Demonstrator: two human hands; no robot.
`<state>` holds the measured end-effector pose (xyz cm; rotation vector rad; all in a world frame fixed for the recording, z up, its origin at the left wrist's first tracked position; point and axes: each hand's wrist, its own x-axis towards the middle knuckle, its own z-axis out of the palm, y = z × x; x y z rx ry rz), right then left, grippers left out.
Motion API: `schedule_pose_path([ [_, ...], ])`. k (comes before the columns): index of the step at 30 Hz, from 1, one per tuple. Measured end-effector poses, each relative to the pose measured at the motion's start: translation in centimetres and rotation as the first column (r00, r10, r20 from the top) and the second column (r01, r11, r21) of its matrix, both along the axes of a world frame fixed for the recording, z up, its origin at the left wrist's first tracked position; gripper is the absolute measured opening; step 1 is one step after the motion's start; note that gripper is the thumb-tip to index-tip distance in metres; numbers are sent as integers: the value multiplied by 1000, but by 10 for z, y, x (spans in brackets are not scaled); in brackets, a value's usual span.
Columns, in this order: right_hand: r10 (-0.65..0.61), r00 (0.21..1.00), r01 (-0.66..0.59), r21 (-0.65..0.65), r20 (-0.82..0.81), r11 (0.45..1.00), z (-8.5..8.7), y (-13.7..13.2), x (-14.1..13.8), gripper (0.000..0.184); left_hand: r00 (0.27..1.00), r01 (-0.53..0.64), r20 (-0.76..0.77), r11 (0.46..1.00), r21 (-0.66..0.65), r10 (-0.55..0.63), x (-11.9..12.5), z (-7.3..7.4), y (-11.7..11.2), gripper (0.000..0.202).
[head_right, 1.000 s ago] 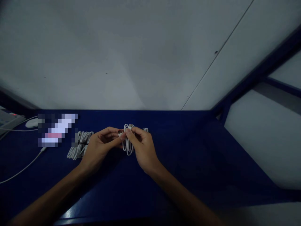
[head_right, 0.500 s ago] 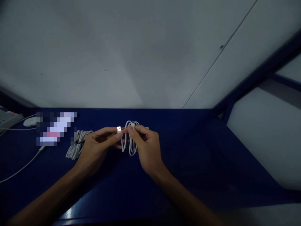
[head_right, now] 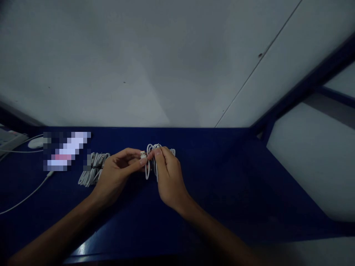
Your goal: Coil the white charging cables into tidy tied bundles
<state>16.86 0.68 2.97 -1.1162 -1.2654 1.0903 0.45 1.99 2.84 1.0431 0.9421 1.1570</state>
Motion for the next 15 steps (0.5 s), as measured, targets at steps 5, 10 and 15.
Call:
schedule_pose_path([
  [5,70,982,-87,-93,-174,992,-1,6,3,41,1000,-6,7,1000,8,6,-1,1,1,23],
  [10,184,915,-238,-112,-360,965,0,11,4,38,998,-27,50,999,35,25,-2,3,2,21],
  [15,197,906,-261,-128,-376,957,3,9,5,38,996,-83,15,995,54,82,-4,3,3,20],
])
